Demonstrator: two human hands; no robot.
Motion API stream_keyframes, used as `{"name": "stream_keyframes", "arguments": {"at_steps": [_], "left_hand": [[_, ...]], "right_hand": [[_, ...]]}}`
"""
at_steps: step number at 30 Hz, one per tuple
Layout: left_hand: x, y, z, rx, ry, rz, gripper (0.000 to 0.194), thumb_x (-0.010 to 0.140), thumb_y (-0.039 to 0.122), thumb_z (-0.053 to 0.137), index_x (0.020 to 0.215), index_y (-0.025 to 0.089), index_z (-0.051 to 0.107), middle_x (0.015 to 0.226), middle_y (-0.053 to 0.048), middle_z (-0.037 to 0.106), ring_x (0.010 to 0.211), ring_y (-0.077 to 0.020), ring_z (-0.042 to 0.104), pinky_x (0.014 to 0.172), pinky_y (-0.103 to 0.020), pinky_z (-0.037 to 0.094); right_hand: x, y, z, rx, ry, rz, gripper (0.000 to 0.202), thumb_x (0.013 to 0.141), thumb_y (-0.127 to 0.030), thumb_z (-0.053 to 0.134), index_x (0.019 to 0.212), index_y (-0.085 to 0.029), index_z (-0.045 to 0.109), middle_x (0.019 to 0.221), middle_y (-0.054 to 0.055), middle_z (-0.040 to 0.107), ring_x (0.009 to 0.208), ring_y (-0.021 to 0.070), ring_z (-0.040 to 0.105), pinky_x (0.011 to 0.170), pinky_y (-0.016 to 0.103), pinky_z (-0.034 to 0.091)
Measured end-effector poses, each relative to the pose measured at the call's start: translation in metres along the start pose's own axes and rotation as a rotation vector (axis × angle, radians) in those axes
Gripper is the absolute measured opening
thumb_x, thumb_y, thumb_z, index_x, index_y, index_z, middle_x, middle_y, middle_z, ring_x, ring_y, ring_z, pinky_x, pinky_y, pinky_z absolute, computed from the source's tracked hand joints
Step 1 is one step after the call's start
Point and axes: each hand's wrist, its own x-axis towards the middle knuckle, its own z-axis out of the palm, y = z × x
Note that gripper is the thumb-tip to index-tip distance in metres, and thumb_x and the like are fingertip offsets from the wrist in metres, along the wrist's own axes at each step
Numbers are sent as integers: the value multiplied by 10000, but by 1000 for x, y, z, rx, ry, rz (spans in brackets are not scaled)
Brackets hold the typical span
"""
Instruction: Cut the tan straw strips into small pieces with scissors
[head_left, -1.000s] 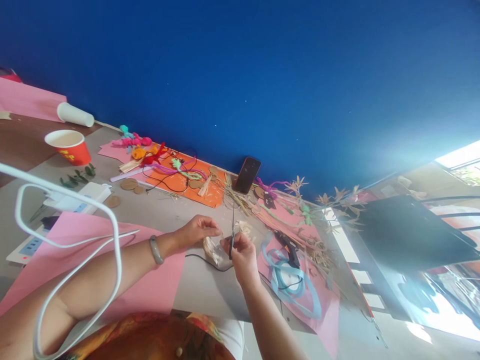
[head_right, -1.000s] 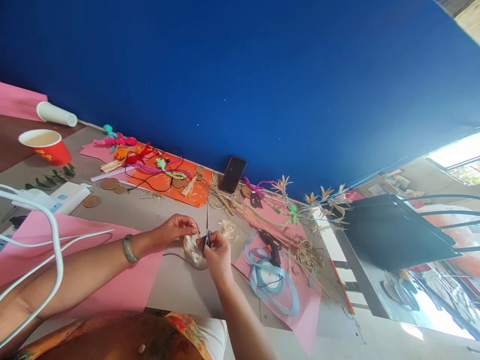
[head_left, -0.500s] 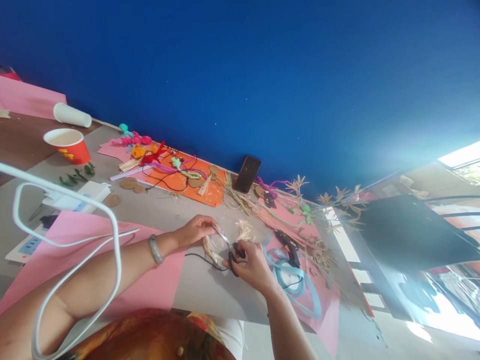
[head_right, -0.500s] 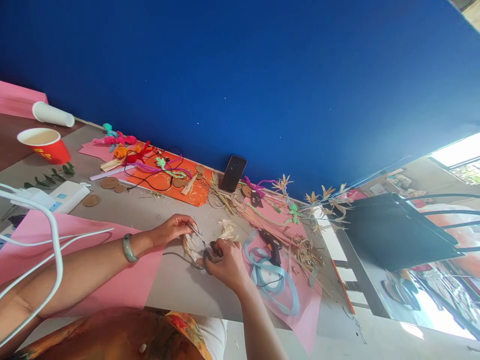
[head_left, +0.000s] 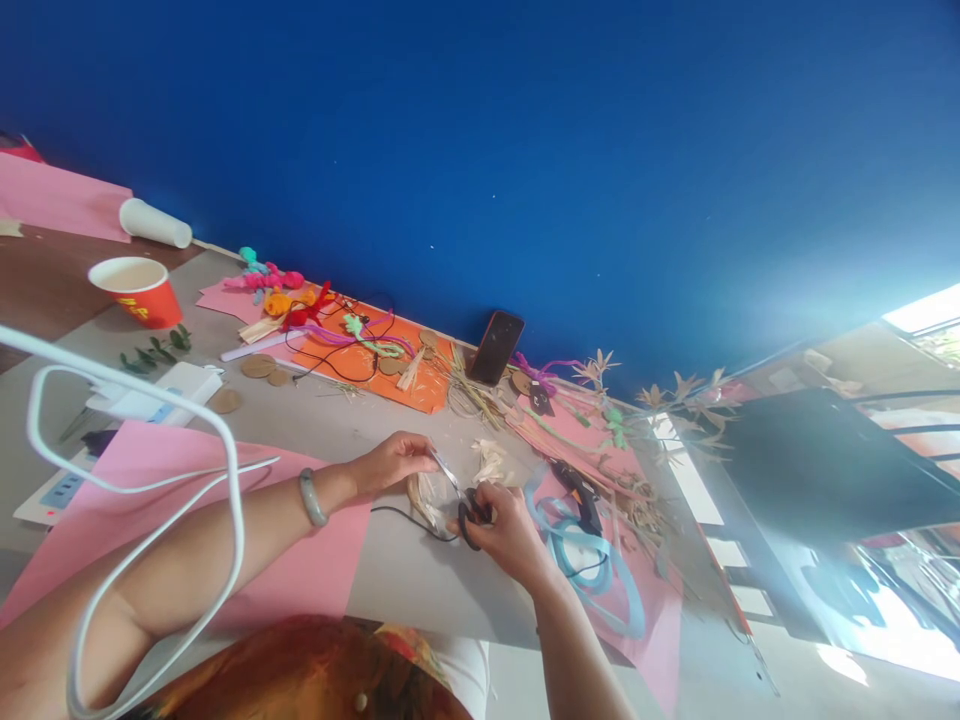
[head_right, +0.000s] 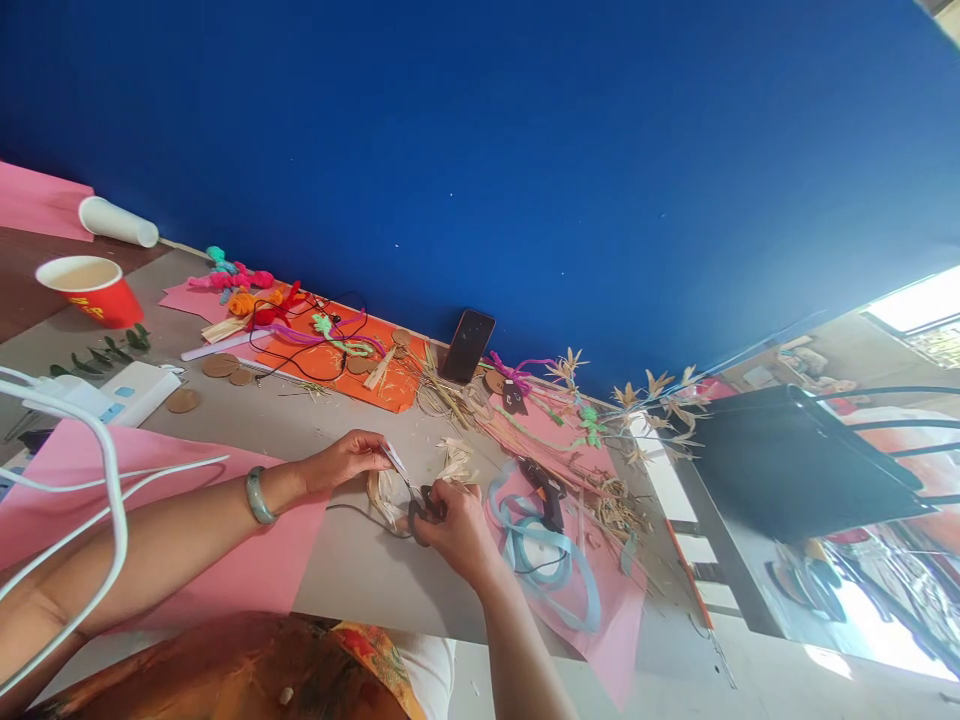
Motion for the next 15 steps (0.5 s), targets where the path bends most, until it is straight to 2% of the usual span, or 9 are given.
{"name": "stream_keyframes", "arguments": {"at_steps": [3, 8, 15], "left_hand": [[1, -1, -1, 9, -31, 7, 200, 723, 295, 678, 828, 131, 721, 811, -60, 689, 790, -176, 604, 784, -280, 438], [0, 1, 0, 33, -20, 9, 208, 735, 301, 663, 837, 132, 727, 807, -57, 695, 771, -171, 607, 775, -279, 443], [0, 0, -1, 14, -55, -20, 213, 751, 287, 655, 872, 127, 725, 840, -63, 701, 780, -165, 610, 770, -270, 441]], "right_hand": [[0, 1, 0, -17, -5, 5, 332, 661, -317, 665, 552, -207, 371, 526, -51, 466, 582, 124, 386, 644, 271, 321], [-1, 2, 0, -46, 6, -14, 347, 658, -349, 676, 569, -206, 373, 555, -40, 500, 587, 126, 407, 678, 282, 319], [-2, 5, 2, -76, 17, 0, 328, 650, -290, 666, 573, -211, 357, 555, -43, 490, 601, 133, 399, 672, 281, 323]]}}
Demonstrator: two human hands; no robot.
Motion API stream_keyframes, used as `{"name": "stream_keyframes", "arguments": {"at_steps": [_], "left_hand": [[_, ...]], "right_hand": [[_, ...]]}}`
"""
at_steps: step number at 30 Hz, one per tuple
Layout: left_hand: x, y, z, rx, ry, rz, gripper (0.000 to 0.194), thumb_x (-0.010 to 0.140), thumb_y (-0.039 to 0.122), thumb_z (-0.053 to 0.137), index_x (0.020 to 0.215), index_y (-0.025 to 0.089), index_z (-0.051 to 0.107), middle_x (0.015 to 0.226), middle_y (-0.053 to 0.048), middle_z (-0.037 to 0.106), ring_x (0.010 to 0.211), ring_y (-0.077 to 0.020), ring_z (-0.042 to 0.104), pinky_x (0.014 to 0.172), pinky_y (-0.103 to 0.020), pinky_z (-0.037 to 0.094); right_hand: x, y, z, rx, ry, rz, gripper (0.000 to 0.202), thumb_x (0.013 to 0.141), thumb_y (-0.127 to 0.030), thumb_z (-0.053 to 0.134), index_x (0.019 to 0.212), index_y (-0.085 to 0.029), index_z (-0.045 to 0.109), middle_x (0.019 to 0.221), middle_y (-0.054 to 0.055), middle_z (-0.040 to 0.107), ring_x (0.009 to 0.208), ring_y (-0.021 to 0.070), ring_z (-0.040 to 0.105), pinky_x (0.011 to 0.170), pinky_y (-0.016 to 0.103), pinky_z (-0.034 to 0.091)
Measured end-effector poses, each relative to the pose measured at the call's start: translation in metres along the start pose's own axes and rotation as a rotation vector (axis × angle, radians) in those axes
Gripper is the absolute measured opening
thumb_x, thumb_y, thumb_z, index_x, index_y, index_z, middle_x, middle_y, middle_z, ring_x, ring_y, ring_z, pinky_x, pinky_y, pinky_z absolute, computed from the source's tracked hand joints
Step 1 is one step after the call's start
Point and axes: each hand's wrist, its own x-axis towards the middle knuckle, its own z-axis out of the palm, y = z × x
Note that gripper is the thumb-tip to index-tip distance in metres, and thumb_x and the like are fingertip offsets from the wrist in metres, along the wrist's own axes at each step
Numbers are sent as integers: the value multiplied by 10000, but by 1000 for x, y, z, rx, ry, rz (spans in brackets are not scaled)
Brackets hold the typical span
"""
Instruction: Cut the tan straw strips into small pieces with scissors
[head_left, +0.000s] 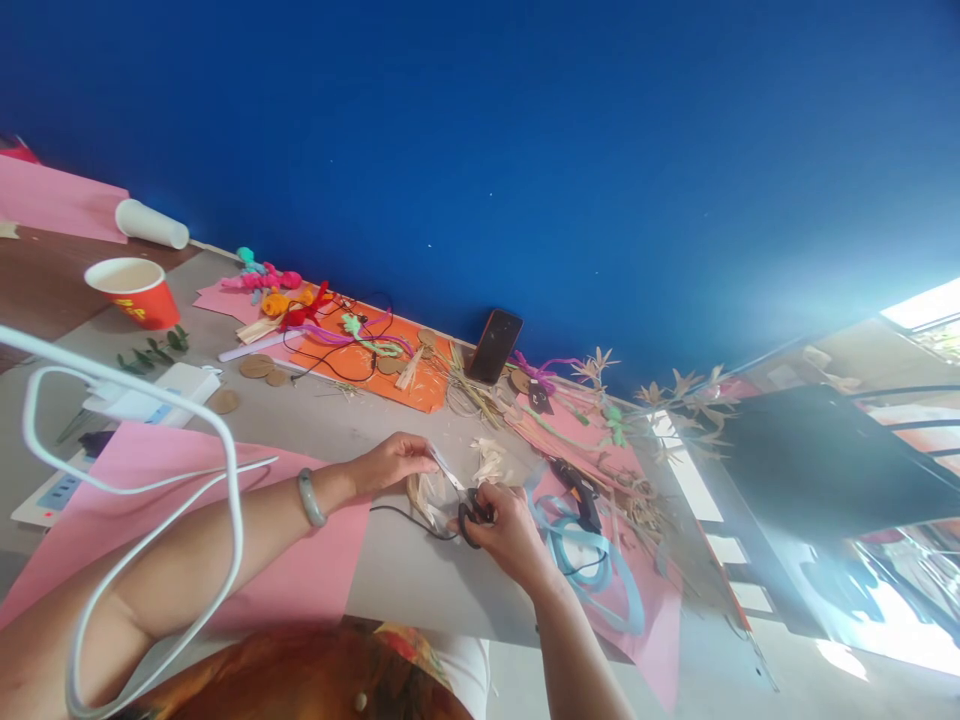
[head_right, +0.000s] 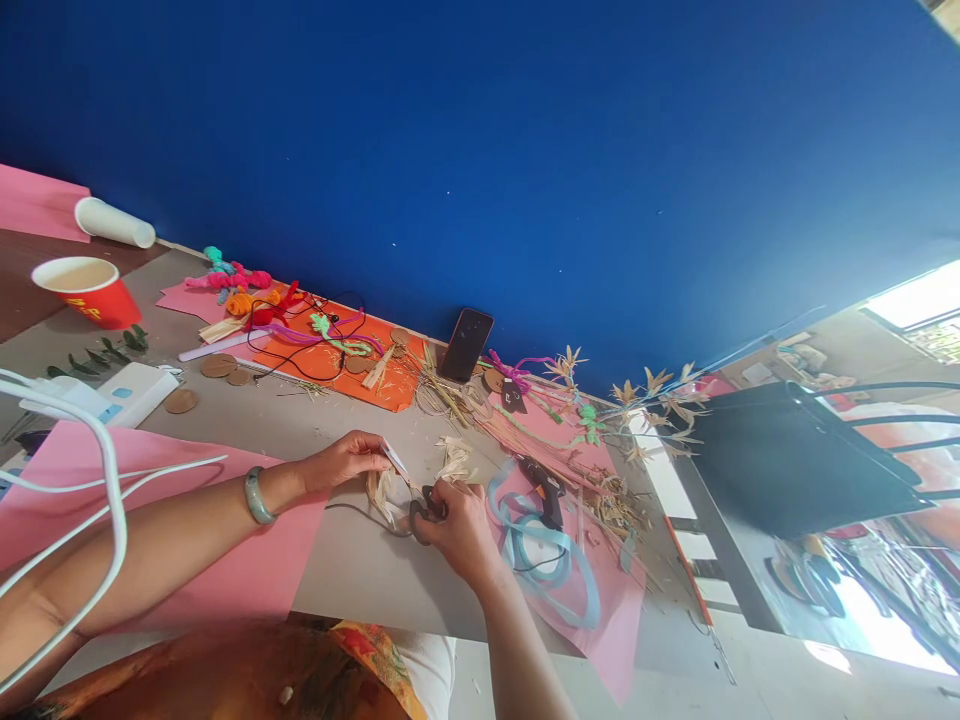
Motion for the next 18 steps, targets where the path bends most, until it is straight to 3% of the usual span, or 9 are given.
{"name": "stream_keyframes", "arguments": {"at_steps": [4, 9, 18], "left_hand": [[0, 0, 0, 0, 5, -8, 204, 755, 290, 665, 851, 117, 718, 820, -61, 691, 768, -151, 604, 756, -257, 443], [-1, -1, 1, -10, 43, -50, 252, 744, 355, 692, 787, 107, 694, 693, -40, 654, 627, -119, 577, 618, -231, 438], [2, -5, 3, -118, 163, -23, 253, 668, 328, 767, 746, 109, 669, 710, -42, 675, 625, -112, 590, 614, -226, 444]], "right_hand": [[0, 3, 3, 7, 20, 3, 322, 653, -277, 644, 554, -210, 346, 534, -43, 469, 601, 134, 394, 646, 271, 319], [-1, 6, 4, 83, 36, 35, 322, 705, -298, 608, 546, -204, 344, 511, -50, 439, 562, 112, 376, 616, 251, 315], [-22, 4, -12, 216, -88, 101, 299, 750, -401, 584, 656, -216, 369, 599, -45, 458, 571, 110, 393, 532, 223, 313]]}}
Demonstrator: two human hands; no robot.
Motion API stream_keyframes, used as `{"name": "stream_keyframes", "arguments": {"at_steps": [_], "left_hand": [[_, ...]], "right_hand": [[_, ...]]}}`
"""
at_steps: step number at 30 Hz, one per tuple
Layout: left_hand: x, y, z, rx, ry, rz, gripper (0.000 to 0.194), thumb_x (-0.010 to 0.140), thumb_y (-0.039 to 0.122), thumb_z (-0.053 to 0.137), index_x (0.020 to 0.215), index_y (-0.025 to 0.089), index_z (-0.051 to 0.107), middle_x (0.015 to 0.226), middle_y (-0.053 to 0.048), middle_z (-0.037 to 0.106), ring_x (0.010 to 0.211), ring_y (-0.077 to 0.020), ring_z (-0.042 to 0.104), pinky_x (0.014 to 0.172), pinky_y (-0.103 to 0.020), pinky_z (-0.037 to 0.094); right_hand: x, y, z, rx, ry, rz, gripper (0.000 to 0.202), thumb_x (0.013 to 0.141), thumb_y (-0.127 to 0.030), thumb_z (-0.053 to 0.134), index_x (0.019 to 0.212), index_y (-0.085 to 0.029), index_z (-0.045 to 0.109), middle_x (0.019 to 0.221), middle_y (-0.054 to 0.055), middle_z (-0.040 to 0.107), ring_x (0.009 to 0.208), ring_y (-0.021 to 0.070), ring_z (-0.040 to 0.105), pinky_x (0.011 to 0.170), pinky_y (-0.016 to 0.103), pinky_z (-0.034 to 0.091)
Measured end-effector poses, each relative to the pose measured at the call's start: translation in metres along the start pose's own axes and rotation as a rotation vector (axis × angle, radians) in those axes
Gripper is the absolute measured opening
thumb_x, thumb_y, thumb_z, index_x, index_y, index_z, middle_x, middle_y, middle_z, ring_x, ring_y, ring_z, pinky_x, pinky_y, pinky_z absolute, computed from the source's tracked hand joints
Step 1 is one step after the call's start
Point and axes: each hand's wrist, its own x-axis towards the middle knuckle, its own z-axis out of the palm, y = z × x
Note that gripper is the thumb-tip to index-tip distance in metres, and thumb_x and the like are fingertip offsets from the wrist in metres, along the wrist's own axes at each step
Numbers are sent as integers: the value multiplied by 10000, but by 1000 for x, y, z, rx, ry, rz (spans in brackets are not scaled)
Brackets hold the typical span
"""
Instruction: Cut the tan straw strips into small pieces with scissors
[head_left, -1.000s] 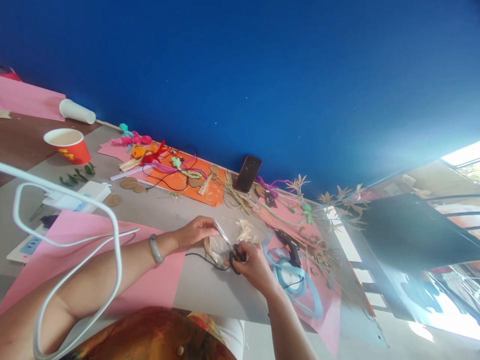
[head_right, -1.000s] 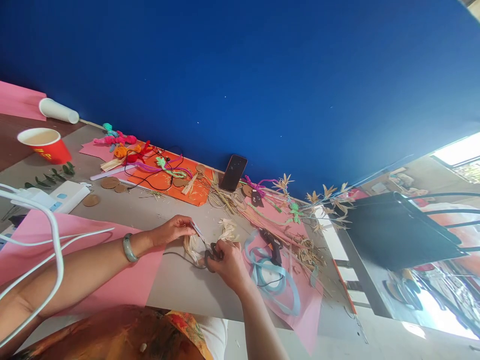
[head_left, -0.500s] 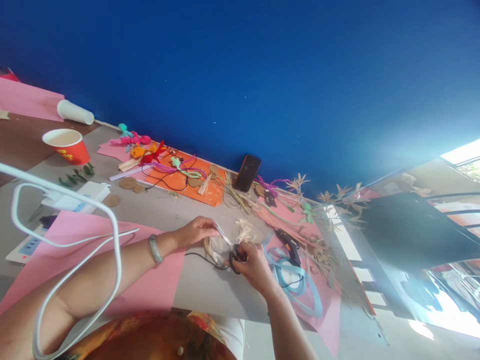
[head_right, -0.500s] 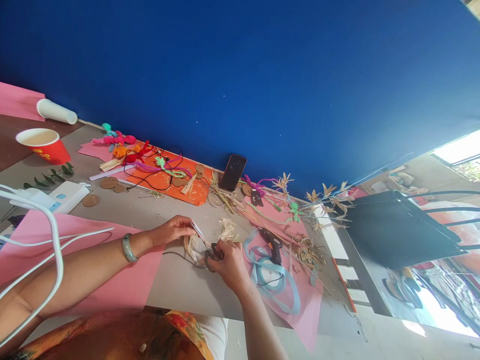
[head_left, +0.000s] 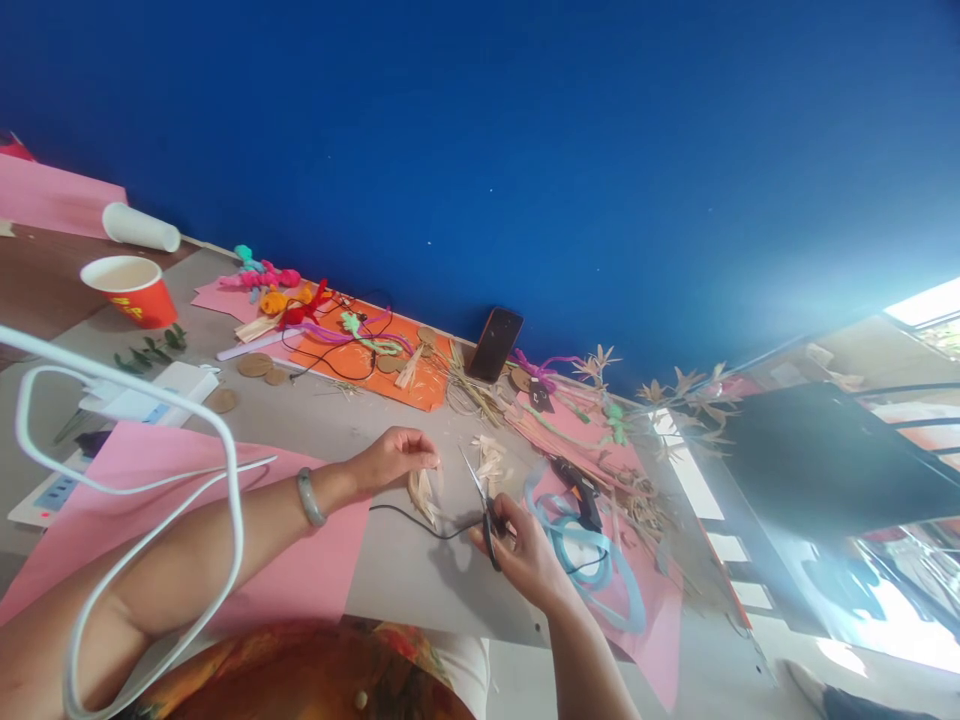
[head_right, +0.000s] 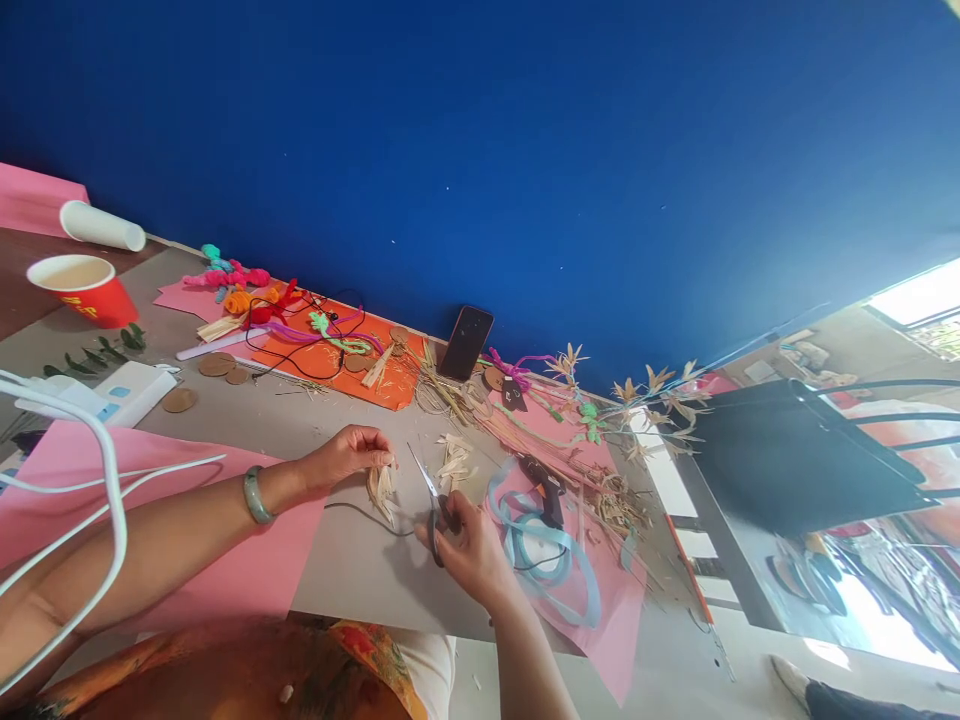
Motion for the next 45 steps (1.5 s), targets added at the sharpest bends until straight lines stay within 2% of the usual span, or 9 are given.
{"name": "stream_keyframes", "arguments": {"at_steps": [9, 15, 23, 29, 35, 45], "left_hand": [[4, -3, -1, -51, 30, 39, 230, 661, 259, 776, 752, 127, 611, 727, -46, 706, 678, -125, 638, 700, -243, 456], [5, -5, -3, -40, 51, 38, 238, 645, 245, 786, 725, 129, 594, 726, -54, 711, 673, -131, 646, 674, -243, 465], [4, -3, -1, -84, 48, 66, 249, 632, 215, 792, 677, 129, 563, 755, -52, 720, 663, -114, 637, 663, -238, 472], [3, -3, -1, -87, 45, 76, 249, 628, 207, 793, 672, 129, 560, 770, -60, 726, 689, -130, 650, 675, -251, 478], [4, -4, -2, -48, 27, 83, 247, 643, 211, 786, 670, 126, 556, 787, -66, 727, 687, -121, 637, 677, -244, 461], [4, -5, -2, -42, 10, 69, 288, 618, 244, 810, 681, 127, 554, 818, -78, 725, 733, -151, 658, 719, -278, 470]], "right_hand": [[-11, -2, 5, -124, 29, -9, 284, 722, -391, 593, 637, -224, 380, 583, -38, 499, 555, 126, 447, 547, 236, 341], [-14, -2, 13, -159, 28, 4, 301, 727, -452, 601, 654, -215, 431, 615, -20, 562, 569, 133, 492, 575, 245, 354], [-12, 0, 20, -178, 24, -10, 303, 735, -462, 590, 642, -211, 449, 604, -18, 571, 564, 131, 497, 577, 241, 352], [-11, -4, 20, -166, 7, -1, 315, 743, -451, 588, 627, -214, 416, 579, -29, 533, 539, 118, 455, 549, 229, 337], [-9, 0, 22, -161, 25, -8, 273, 734, -373, 575, 597, -212, 402, 528, -44, 482, 511, 105, 412, 519, 218, 311], [-8, 0, 20, -99, -1, 7, 336, 738, -412, 599, 584, -214, 375, 498, -60, 435, 503, 97, 385, 511, 218, 305]]}}
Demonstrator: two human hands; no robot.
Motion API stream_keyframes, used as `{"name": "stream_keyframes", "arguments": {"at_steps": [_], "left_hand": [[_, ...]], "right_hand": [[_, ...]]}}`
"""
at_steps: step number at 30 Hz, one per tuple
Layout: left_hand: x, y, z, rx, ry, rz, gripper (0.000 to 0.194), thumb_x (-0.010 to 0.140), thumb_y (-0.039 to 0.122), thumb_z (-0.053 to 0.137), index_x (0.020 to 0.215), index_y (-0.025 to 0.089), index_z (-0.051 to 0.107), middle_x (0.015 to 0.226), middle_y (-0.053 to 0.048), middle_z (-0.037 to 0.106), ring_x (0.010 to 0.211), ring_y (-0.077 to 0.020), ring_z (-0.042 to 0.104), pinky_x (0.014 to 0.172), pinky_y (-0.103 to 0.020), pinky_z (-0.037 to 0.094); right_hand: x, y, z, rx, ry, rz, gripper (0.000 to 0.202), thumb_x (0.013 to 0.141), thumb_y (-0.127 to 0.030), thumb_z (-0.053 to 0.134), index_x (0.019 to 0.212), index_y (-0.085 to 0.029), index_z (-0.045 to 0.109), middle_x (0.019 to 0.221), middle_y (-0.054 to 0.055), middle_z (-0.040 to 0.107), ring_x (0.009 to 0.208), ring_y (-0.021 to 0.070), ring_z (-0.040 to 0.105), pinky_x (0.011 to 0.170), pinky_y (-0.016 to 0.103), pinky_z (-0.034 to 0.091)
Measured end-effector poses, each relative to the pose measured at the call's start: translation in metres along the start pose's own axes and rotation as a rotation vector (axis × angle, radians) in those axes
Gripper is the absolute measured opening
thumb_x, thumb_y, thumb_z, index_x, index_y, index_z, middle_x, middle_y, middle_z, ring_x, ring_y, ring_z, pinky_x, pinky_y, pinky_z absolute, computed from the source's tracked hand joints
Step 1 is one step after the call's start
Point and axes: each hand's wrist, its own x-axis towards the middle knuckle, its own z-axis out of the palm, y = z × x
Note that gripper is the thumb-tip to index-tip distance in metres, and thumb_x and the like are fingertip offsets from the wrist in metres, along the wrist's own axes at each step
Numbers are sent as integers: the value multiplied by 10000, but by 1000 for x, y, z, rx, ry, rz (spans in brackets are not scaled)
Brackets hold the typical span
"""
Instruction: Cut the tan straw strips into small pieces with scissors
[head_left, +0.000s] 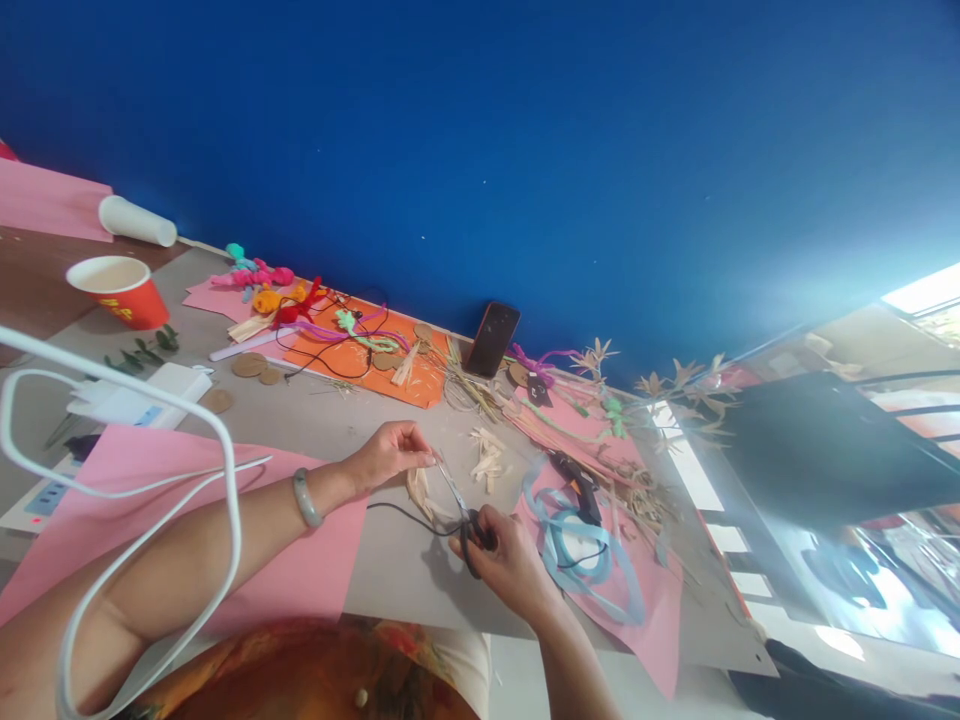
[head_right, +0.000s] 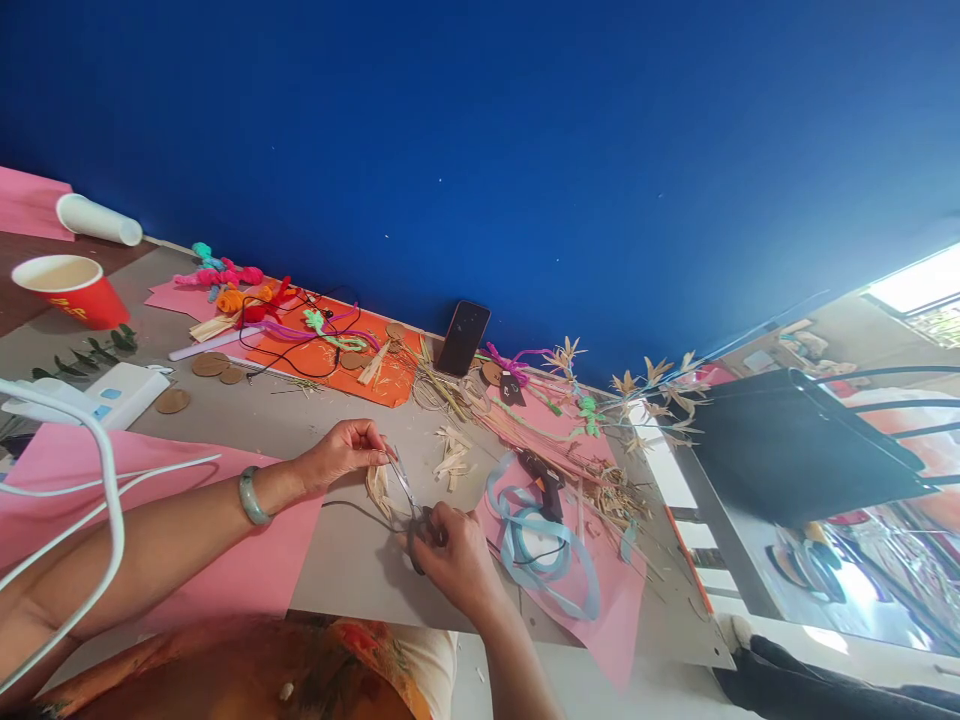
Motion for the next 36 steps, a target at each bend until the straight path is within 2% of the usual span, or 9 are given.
{"name": "stream_keyframes", "arguments": {"at_steps": [14, 20, 24, 28, 31, 36], "left_hand": [[-1, 2, 0, 41, 5, 30, 261, 638, 235, 797, 681, 128, 562, 802, -71, 720, 754, -150, 655, 769, -299, 469], [-1, 1, 0, 96, 16, 41, 239, 648, 237, 785, 678, 133, 572, 783, -54, 711, 737, -135, 637, 740, -276, 464], [0, -1, -1, 112, 4, 26, 268, 638, 277, 791, 682, 135, 568, 791, -63, 713, 717, -143, 639, 716, -277, 464], [1, -3, -3, 182, 28, 28, 261, 649, 299, 783, 706, 137, 586, 779, -67, 705, 712, -153, 636, 694, -276, 467], [0, -3, -3, 287, 26, 80, 193, 684, 274, 744, 738, 143, 614, 763, -50, 690, 716, -150, 621, 697, -265, 463], [-3, -2, 1, 625, -14, 237, 101, 725, 237, 662, 789, 167, 700, 755, -44, 671, 747, -167, 591, 749, -275, 442]], "right_hand": [[-1, 6, 3, 84, -43, 9, 327, 752, -358, 592, 570, -212, 364, 458, -65, 441, 477, 89, 384, 462, 214, 246], [-1, 11, 4, 130, -80, 18, 283, 744, -270, 559, 571, -213, 342, 463, -69, 433, 476, 87, 372, 460, 211, 242], [-2, 16, 5, 162, -77, 23, 296, 745, -281, 557, 564, -214, 333, 455, -69, 418, 470, 87, 354, 455, 209, 235], [-1, 19, 4, 188, -16, 66, 322, 784, -362, 543, 590, -217, 331, 472, -70, 395, 479, 91, 336, 460, 213, 236], [0, 19, 0, 181, 49, 84, 364, 789, -426, 548, 590, -222, 322, 472, -66, 388, 486, 97, 332, 468, 221, 249], [4, 19, -16, 175, 231, 83, 361, 784, -444, 552, 584, -225, 346, 493, -50, 432, 512, 116, 387, 514, 232, 318]]}}
